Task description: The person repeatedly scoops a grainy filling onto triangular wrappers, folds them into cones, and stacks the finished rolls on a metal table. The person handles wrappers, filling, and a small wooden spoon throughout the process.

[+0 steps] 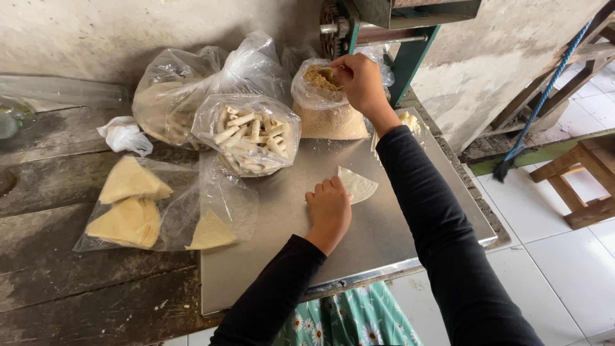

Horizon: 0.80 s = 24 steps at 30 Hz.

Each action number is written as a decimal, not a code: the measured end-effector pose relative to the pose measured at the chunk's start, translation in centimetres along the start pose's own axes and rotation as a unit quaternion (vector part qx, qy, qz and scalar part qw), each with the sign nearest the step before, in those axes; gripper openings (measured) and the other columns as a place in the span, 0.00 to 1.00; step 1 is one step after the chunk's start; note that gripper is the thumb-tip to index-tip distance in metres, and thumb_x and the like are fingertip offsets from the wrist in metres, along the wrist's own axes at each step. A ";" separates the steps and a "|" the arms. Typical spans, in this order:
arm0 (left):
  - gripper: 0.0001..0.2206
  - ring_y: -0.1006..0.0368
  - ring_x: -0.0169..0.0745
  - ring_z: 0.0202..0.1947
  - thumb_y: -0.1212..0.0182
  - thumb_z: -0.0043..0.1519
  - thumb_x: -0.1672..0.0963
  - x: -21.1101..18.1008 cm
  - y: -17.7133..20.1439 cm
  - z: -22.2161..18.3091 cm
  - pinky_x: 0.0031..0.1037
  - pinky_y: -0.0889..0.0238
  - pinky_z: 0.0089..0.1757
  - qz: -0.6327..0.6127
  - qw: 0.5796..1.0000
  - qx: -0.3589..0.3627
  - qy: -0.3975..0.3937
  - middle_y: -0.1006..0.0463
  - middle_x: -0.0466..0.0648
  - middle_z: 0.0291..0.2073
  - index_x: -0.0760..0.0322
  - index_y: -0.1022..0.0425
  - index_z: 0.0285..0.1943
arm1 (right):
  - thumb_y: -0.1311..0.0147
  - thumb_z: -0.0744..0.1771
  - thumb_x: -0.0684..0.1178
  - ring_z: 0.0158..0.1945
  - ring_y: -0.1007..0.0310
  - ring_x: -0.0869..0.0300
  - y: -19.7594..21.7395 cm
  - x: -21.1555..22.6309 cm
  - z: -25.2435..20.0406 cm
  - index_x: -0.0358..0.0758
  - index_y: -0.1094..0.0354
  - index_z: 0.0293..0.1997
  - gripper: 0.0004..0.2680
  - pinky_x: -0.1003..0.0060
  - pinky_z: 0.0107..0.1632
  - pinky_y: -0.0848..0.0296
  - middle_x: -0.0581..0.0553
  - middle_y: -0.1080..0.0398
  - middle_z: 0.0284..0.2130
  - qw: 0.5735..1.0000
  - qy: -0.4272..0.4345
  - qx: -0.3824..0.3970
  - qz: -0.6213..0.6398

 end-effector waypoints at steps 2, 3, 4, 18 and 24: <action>0.19 0.28 0.49 0.40 0.34 0.58 0.48 0.3 0.0 0.0 0.42 0.38 0.38 -0.011 0.998 0.041 0.042 0.25 0.52 0.38 0.68 0.30 0.43 | 0.39 0.68 0.39 0.35 0.26 0.55 0.0 0.0 0.2 0.34 0.23 0.45 0.04 0.63 0.39 0.27 0.41 0.27 0.37 1.000 0.007 -0.001 -0.001; 0.19 0.27 0.49 0.40 0.34 0.58 0.48 0.3 0.0 0.1 0.43 0.37 0.38 -0.004 0.998 0.048 0.044 0.25 0.52 0.38 0.68 0.30 0.43 | 0.40 0.68 0.39 0.35 0.26 0.55 0.2 0.1 0.4 0.34 0.23 0.44 0.03 0.62 0.39 0.28 0.41 0.27 0.37 1.000 0.011 -0.002 -0.002; 0.20 0.27 0.49 0.40 0.34 0.59 0.48 0.2 0.0 -0.1 0.43 0.37 0.38 0.003 0.997 0.056 0.046 0.25 0.53 0.38 0.68 0.30 0.44 | 0.40 0.68 0.39 0.35 0.26 0.55 0.4 0.2 0.2 0.34 0.23 0.45 0.03 0.62 0.40 0.27 0.40 0.27 0.37 1.000 0.017 0.006 0.001; 0.07 0.24 0.58 0.36 0.39 0.62 0.59 1.8 -0.2 1.0 0.44 0.33 0.39 -0.243 0.970 -0.006 0.026 0.22 0.58 0.35 0.69 0.31 0.43 | 0.43 0.72 0.44 0.27 0.41 0.63 4.4 -1.0 -0.8 0.31 0.24 0.45 0.06 0.66 0.30 0.41 0.44 0.31 0.26 0.994 -0.097 -0.050 0.017; 0.07 0.25 0.59 0.37 0.38 0.58 0.60 2.8 1.2 1.3 0.44 0.34 0.39 -0.288 0.957 -0.012 0.031 0.21 0.57 0.33 0.68 0.30 0.40 | 0.48 0.71 0.45 0.25 0.30 0.70 2.3 -3.4 -0.6 0.32 0.25 0.40 0.07 0.73 0.29 0.30 0.50 0.26 0.24 0.975 -0.180 -0.085 0.095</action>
Point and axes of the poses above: each hand's wrist, its own z-axis towards the middle knuckle, its own y-axis out of the back of the hand, x = y × z, the point moved 6 cm from there along z, towards the middle knuckle
